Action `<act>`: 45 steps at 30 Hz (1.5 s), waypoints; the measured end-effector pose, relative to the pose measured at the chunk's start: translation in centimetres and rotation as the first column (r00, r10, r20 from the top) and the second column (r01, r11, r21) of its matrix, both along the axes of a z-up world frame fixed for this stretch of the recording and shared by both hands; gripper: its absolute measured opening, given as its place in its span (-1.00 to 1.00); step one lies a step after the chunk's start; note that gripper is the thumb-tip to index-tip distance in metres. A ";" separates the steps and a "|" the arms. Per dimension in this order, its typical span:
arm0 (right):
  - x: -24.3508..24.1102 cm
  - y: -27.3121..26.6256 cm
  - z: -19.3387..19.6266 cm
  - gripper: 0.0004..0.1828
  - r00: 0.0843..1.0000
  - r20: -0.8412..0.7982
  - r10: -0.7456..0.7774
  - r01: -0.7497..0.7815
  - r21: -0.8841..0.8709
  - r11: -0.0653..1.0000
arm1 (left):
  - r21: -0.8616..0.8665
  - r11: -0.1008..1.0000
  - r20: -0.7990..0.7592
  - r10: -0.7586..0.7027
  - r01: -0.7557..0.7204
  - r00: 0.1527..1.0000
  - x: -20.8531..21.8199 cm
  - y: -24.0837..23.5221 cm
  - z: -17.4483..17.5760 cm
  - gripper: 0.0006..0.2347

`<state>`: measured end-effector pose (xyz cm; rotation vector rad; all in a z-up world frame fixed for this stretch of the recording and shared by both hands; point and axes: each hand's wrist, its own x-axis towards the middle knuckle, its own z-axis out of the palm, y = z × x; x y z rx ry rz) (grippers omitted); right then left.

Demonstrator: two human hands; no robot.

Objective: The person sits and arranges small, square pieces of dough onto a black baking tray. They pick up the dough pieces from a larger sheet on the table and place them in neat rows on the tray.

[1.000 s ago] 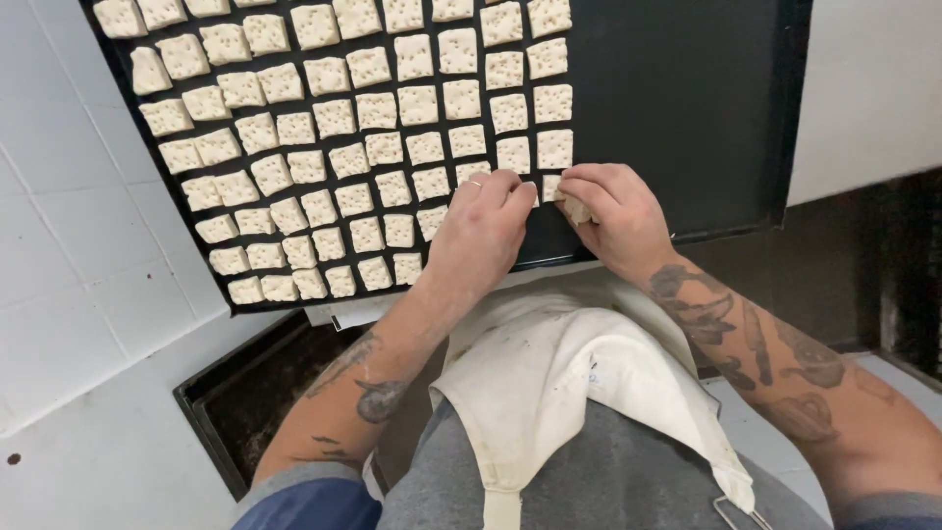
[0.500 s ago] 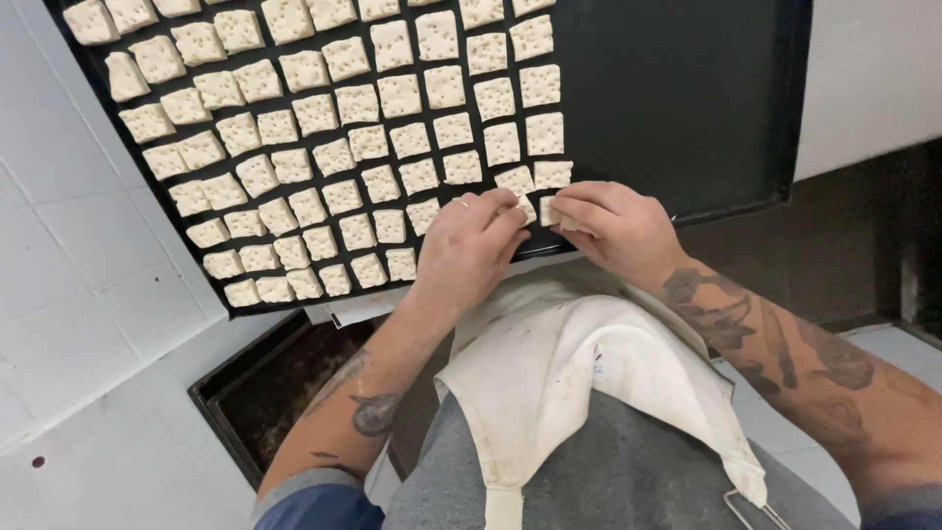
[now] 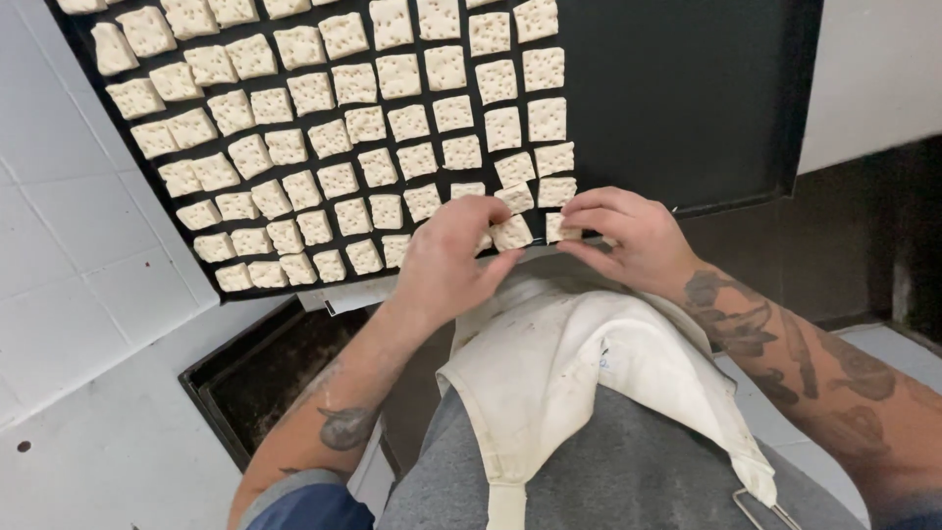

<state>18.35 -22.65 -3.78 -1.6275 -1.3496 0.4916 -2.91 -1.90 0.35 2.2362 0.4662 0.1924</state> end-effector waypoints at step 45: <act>-0.6 0.5 -1.1 -0.89 0.924 0.333 -0.189 0.251 -0.153 0.956 | 0.447 0.870 0.006 -0.234 0.207 0.972 3.6 1.9 0.3 -0.89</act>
